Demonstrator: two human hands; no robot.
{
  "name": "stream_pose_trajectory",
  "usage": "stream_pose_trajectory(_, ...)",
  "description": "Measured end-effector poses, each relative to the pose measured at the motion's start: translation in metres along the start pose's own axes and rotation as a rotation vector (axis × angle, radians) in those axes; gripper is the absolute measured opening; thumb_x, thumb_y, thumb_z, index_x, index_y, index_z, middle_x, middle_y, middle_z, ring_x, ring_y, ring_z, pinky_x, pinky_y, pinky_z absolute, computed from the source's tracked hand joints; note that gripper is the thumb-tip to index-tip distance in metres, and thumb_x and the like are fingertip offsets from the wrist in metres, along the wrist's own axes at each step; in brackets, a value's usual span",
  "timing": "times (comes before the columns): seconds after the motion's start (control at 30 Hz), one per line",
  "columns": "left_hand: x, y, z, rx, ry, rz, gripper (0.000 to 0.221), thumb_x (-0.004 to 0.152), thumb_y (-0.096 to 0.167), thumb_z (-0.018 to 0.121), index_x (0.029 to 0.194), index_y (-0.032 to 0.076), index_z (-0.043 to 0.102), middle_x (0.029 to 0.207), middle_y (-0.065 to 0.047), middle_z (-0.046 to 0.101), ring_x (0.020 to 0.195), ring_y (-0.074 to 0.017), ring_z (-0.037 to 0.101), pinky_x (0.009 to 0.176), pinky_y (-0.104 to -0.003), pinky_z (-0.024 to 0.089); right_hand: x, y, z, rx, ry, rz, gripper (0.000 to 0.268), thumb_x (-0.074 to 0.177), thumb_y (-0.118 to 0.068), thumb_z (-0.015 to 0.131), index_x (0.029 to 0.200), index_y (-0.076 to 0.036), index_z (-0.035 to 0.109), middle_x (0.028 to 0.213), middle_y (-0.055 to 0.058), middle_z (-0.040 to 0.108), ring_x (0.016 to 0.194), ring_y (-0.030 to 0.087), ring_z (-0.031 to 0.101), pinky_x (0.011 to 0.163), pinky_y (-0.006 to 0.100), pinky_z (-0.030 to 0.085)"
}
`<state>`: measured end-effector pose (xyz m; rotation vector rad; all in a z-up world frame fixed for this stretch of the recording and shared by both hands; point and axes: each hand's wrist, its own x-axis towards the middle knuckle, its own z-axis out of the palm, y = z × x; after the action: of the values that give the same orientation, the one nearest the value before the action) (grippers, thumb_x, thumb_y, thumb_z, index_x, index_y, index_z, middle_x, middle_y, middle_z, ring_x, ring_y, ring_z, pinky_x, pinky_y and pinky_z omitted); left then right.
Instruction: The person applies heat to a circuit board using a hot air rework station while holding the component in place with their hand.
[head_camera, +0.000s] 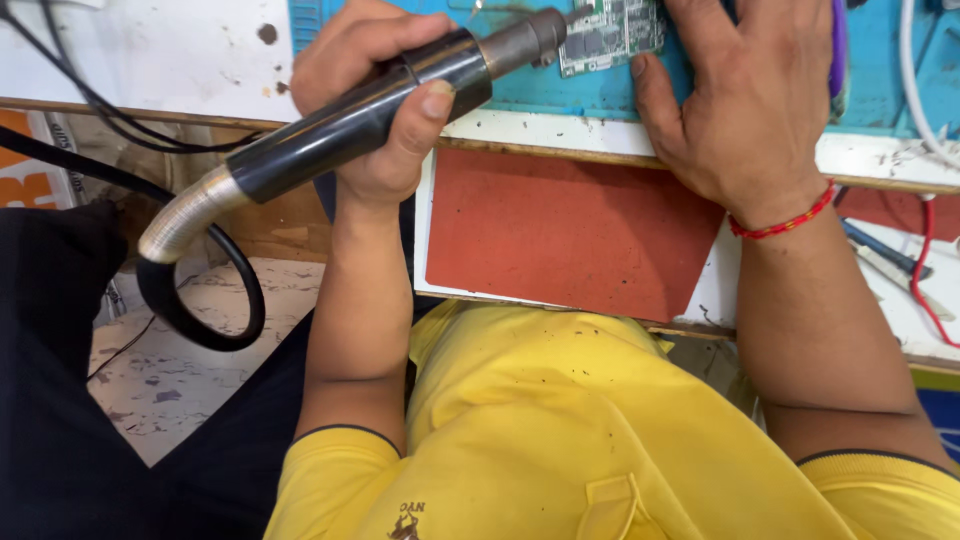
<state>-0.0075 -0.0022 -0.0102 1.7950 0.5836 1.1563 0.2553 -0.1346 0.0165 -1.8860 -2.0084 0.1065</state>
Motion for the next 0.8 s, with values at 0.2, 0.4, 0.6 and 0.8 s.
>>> stream_pose_trajectory(0.2, -0.001, 0.000, 0.003, 0.129, 0.023, -0.022, 0.044, 0.098, 0.042, 0.074, 0.110, 0.000, 0.072, 0.093, -0.011, 0.067, 0.077, -0.0165, 0.066, 0.068, -0.027, 0.051, 0.001, 0.001, 0.000, -0.017, -0.004, -0.015, 0.043, 0.091, -0.009, 0.070, 0.132, -0.003, 0.059, 0.125, 0.019, 0.050, 0.116, 0.039, 0.047, 0.100, 0.048, 0.039)
stream_pose_trajectory(0.4, 0.003, -0.007, 0.000, 0.041, -0.111, 0.061, 0.046, 0.099, 0.045, 0.073, 0.110, 0.000, 0.073, 0.090, -0.010, 0.071, 0.073, -0.0155, 0.067, 0.062, -0.025, 0.052, 0.009, 0.000, -0.002, 0.027, 0.000, -0.024, 0.049, 0.088, -0.006, 0.072, 0.135, -0.001, 0.058, 0.135, 0.013, 0.052, 0.119, 0.032, 0.049, 0.105, 0.043, 0.042)
stream_pose_trajectory(0.6, -0.004, -0.004, -0.001, -0.042, 0.033, -0.047, 0.050, 0.097, 0.049, 0.072, 0.107, 0.000, 0.073, 0.088, -0.011, 0.068, 0.069, -0.0156, 0.064, 0.060, -0.026, 0.048, 0.011, -0.002, -0.003, 0.038, -0.007, -0.018, 0.048, 0.092, -0.006, 0.075, 0.137, 0.000, 0.060, 0.138, 0.012, 0.052, 0.117, 0.031, 0.049, 0.104, 0.042, 0.043)
stream_pose_trajectory(0.8, -0.005, -0.002, 0.005, 0.120, 0.113, -0.050, 0.050, 0.099, 0.050, 0.071, 0.108, 0.001, 0.073, 0.091, -0.010, 0.068, 0.071, -0.0143, 0.064, 0.062, -0.025, 0.049, 0.014, -0.004, -0.005, 0.026, -0.001, -0.024, 0.048, 0.093, -0.008, 0.077, 0.138, 0.000, 0.061, 0.138, 0.011, 0.052, 0.118, 0.031, 0.050, 0.104, 0.041, 0.043)
